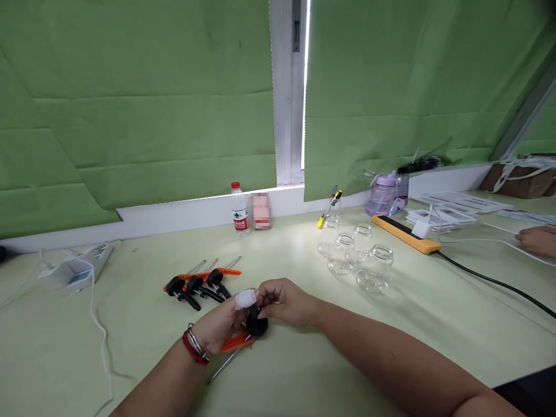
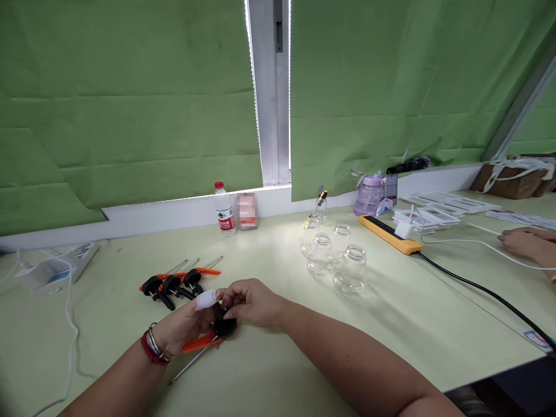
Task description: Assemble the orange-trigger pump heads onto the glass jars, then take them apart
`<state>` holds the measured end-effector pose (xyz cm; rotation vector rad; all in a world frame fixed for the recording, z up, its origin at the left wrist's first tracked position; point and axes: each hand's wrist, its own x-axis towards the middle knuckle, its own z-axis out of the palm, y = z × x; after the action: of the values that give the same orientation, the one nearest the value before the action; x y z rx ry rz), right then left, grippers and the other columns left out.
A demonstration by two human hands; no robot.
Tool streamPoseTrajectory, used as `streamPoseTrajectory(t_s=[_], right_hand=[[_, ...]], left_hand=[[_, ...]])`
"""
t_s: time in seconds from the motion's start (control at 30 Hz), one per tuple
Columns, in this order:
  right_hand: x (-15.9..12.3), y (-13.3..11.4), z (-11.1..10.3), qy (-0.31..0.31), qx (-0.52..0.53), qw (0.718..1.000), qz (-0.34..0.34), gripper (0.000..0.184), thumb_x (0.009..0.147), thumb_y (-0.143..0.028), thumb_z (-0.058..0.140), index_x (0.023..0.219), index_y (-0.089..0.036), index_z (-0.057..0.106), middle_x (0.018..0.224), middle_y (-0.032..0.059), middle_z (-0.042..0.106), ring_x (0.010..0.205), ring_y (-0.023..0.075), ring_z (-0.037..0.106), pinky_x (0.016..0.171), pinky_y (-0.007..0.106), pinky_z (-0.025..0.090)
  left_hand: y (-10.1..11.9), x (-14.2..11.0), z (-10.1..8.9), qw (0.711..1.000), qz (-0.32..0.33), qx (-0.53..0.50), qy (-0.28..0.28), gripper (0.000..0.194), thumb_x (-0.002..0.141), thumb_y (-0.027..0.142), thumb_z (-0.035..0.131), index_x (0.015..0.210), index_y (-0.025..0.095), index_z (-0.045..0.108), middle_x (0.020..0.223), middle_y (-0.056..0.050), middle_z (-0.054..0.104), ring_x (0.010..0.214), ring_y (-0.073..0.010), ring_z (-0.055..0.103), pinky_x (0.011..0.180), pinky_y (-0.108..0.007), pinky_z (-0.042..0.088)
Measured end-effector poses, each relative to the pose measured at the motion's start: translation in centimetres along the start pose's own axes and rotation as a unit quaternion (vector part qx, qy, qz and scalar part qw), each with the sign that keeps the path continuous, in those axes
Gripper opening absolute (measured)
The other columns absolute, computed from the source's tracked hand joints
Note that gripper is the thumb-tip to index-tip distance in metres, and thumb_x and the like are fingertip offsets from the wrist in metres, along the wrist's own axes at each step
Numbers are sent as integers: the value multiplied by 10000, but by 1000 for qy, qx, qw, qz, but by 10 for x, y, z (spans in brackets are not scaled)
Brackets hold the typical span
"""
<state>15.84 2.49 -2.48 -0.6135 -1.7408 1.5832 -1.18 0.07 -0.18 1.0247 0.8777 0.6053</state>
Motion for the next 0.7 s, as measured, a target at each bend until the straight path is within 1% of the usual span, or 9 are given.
streamPoseTrajectory(t_s=[0.13, 0.2, 0.3, 0.4, 0.53, 0.7], right_hand=[[0, 0, 0, -4, -10, 1000, -10, 192, 636, -225, 703, 749, -142, 572, 719, -20, 553, 661, 96, 511, 668, 262, 430], [0, 1, -1, -7, -17, 1000, -15, 180, 641, -214, 698, 753, -143, 576, 723, -21, 550, 664, 96, 509, 666, 258, 427], [1, 3, -2, -17, -2, 1000, -12, 177, 645, -198, 692, 759, -143, 568, 737, -19, 554, 674, 96, 515, 668, 254, 424], [1, 4, -2, -24, 15, 1000, -12, 170, 645, -177, 684, 753, -145, 558, 734, -22, 550, 684, 95, 518, 667, 245, 424], [1, 5, -2, -25, 18, 999, -13, 161, 643, -146, 673, 750, -147, 553, 716, -30, 538, 671, 88, 509, 647, 231, 422], [2, 4, -2, -20, 11, 1000, -5, 174, 633, -167, 687, 738, -148, 550, 711, -31, 543, 663, 89, 509, 654, 241, 426]], left_hand=[[1, 0, 0, 1000, 11, 3, -13, 316, 752, 486, 537, 848, 186, 559, 690, -5, 533, 589, -139, 494, 508, -259, 416], [1, -1, 0, 1000, 2, 4, -13, 324, 743, 493, 545, 849, 187, 563, 677, 0, 527, 582, -136, 487, 510, -258, 409], [2, -1, 0, 1000, -2, 2, 3, 323, 719, 490, 576, 815, 182, 565, 653, 8, 523, 587, -133, 479, 511, -245, 384], [1, -1, -1, 1000, 10, -4, 15, 285, 708, 457, 606, 776, 186, 550, 659, 15, 529, 616, -123, 476, 510, -217, 346], [0, -1, -2, 1000, 16, -3, 8, 261, 708, 433, 614, 749, 189, 531, 618, 32, 501, 587, -108, 455, 486, -199, 314], [1, -2, -2, 1000, 7, -4, 3, 296, 718, 466, 595, 797, 184, 556, 623, 26, 511, 566, -107, 461, 485, -206, 343]])
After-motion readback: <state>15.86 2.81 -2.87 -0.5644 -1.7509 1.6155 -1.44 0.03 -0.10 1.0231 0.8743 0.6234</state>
